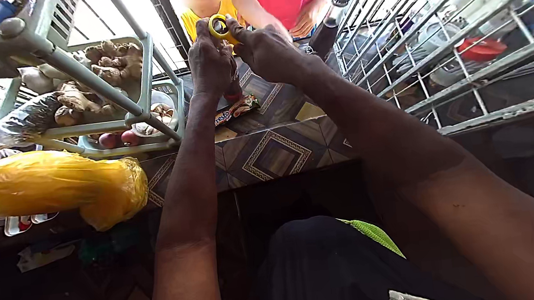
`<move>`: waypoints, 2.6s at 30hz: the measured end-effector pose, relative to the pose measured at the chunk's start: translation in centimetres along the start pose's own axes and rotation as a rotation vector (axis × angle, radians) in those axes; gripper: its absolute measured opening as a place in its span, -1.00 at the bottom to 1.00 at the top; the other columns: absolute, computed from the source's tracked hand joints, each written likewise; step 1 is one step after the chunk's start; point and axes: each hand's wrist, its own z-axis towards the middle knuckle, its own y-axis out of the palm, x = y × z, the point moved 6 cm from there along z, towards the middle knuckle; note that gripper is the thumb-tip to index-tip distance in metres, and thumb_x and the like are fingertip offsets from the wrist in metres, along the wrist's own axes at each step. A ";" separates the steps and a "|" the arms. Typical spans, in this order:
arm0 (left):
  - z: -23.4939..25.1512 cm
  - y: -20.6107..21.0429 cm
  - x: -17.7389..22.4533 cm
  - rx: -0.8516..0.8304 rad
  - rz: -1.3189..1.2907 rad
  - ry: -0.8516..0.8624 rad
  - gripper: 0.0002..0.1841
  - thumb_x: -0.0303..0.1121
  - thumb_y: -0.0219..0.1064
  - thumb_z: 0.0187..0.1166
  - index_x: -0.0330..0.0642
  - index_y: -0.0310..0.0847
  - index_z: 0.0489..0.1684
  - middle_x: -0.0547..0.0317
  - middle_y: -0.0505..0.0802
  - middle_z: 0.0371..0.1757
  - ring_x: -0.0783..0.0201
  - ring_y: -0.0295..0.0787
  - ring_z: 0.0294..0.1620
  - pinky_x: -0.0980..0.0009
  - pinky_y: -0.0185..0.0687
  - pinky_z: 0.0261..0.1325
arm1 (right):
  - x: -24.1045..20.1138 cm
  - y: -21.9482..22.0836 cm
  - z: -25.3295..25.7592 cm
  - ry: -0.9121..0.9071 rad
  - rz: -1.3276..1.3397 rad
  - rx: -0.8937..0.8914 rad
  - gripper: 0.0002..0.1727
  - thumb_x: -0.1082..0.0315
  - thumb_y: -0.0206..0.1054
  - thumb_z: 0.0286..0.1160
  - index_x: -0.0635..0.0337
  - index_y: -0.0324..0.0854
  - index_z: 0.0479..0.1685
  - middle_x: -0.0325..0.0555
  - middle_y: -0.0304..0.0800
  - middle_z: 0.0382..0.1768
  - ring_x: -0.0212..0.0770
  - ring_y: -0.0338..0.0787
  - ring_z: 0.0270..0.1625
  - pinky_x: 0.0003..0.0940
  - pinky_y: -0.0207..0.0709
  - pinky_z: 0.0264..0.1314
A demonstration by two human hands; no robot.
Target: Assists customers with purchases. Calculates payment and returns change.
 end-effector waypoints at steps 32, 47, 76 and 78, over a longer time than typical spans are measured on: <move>0.2 -0.6 -0.2 -0.123 0.012 -0.044 -0.31 -0.27 0.44 0.53 -0.31 0.28 0.66 -0.26 0.78 0.32 -0.04 0.78 0.33 -0.04 0.63 0.45 | -0.4 0.4 0.1 0.135 0.144 0.001 -0.34 0.15 0.25 0.73 -0.04 0.28 0.82 0.16 0.84 0.18 0.16 0.78 0.30 0.19 0.60 0.37; 0.4 -0.7 0.4 -0.116 0.187 0.066 -0.34 -0.41 0.39 0.57 -0.46 0.20 0.62 -0.42 0.73 0.31 -0.24 0.73 0.33 -0.21 0.54 0.43 | -1.5 2.7 -6.5 0.300 0.417 0.280 -0.38 0.37 0.22 0.76 0.04 0.25 0.81 0.24 0.77 0.06 0.17 0.86 -0.08 0.10 0.77 -0.07; -4.3 3.6 10.2 0.092 -1.212 -0.509 -0.76 -0.45 -0.15 0.76 0.01 0.42 0.10 0.36 0.71 -0.19 0.50 0.68 -0.37 0.60 0.67 -0.28 | 7.4 -1.2 -18.5 0.548 0.401 0.738 -0.54 0.29 0.13 0.82 0.41 0.44 0.54 0.25 0.81 0.03 0.09 0.87 -0.16 0.06 0.75 -0.08; -3.0 6.6 10.9 -0.041 -1.186 -0.507 -0.79 -0.31 -0.08 0.81 0.01 0.47 -0.18 0.39 0.66 -0.41 0.54 0.56 -0.54 0.66 0.55 -0.44 | 8.3 -3.4 -17.3 0.566 0.342 0.785 -0.53 0.28 0.09 0.85 0.39 0.42 0.57 0.29 0.79 0.11 0.14 0.87 -0.07 0.10 0.74 -0.02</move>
